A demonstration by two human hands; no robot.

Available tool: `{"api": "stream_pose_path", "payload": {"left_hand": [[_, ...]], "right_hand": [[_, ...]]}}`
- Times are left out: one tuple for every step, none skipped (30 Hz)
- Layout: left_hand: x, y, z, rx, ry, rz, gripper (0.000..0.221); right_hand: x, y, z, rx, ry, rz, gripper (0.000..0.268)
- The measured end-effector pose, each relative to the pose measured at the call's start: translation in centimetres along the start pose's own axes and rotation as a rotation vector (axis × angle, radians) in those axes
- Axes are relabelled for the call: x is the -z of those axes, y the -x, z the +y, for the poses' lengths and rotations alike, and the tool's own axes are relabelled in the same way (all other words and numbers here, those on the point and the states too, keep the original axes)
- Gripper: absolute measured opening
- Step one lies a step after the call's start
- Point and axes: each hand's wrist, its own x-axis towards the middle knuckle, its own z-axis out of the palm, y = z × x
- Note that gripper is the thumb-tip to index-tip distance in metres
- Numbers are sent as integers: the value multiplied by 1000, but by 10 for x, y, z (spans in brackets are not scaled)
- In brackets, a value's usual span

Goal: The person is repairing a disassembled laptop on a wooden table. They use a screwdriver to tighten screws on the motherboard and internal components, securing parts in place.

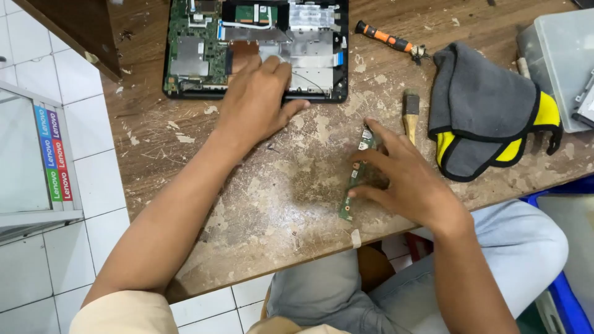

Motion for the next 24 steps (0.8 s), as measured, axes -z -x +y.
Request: {"api": "stream_pose_path", "payload": {"left_hand": [[4, 3, 6, -3, 5, -3, 67], [8, 5, 13, 32, 19, -104, 59], [12, 7, 19, 66, 32, -204, 55], [16, 8, 27, 62, 35, -206, 55], [20, 10, 36, 102, 37, -305, 53], [24, 12, 44, 143, 38, -405, 51], [24, 14, 48, 142, 41, -408, 51], [24, 17, 52, 124, 0, -409, 51], [25, 19, 55, 106, -42, -409, 52], [26, 22, 56, 106, -41, -412, 52], [26, 24, 57, 78, -67, -404, 51], [27, 27, 57, 51, -93, -395, 51], [25, 29, 57, 51, -91, -398, 51], [23, 31, 57, 38, -119, -386, 59], [22, 33, 55, 28, -150, -371, 66], [24, 32, 56, 28, -150, -372, 66], [25, 32, 57, 33, -136, -384, 66], [27, 32, 59, 38, -122, -397, 66], [25, 32, 57, 42, -123, -397, 66], [22, 32, 56, 38, -114, -389, 67], [20, 33, 55, 34, -105, -380, 69], [21, 33, 55, 38, -104, -379, 69], [21, 33, 55, 38, -91, -382, 67], [22, 33, 55, 39, -78, -384, 65]], "right_hand": [[4, 1, 3, -6, 0, -1, 45], [8, 2, 5, 45, -47, -4, 44], [12, 2, 8, 98, -93, -5, 44], [15, 3, 11, 93, -93, -4, 44], [19, 5, 13, 136, -83, -21, 39], [22, 6, 15, 179, -74, -37, 39], [21, 7, 17, 175, -76, -39, 39], [20, 8, 18, 192, -46, -26, 36], [19, 9, 20, 210, -17, -13, 33], [19, 9, 19, 208, -19, -15, 33], [20, 9, 18, 195, 2, -30, 31], [20, 9, 18, 181, 22, -44, 29], [19, 9, 19, 178, 20, -47, 29], [18, 10, 20, 199, 10, -46, 27], [17, 8, 21, 223, 1, -42, 24], [19, 8, 20, 223, 1, -43, 24], [20, 7, 18, 224, -9, -64, 28], [21, 7, 15, 226, -19, -85, 32], [20, 6, 16, 229, -20, -87, 32], [20, 6, 17, 237, -64, -80, 28], [19, 5, 17, 244, -108, -74, 24], [20, 6, 18, 246, -108, -76, 24], [20, 6, 18, 195, -111, -109, 25], [20, 7, 18, 145, -114, -142, 27]]}}
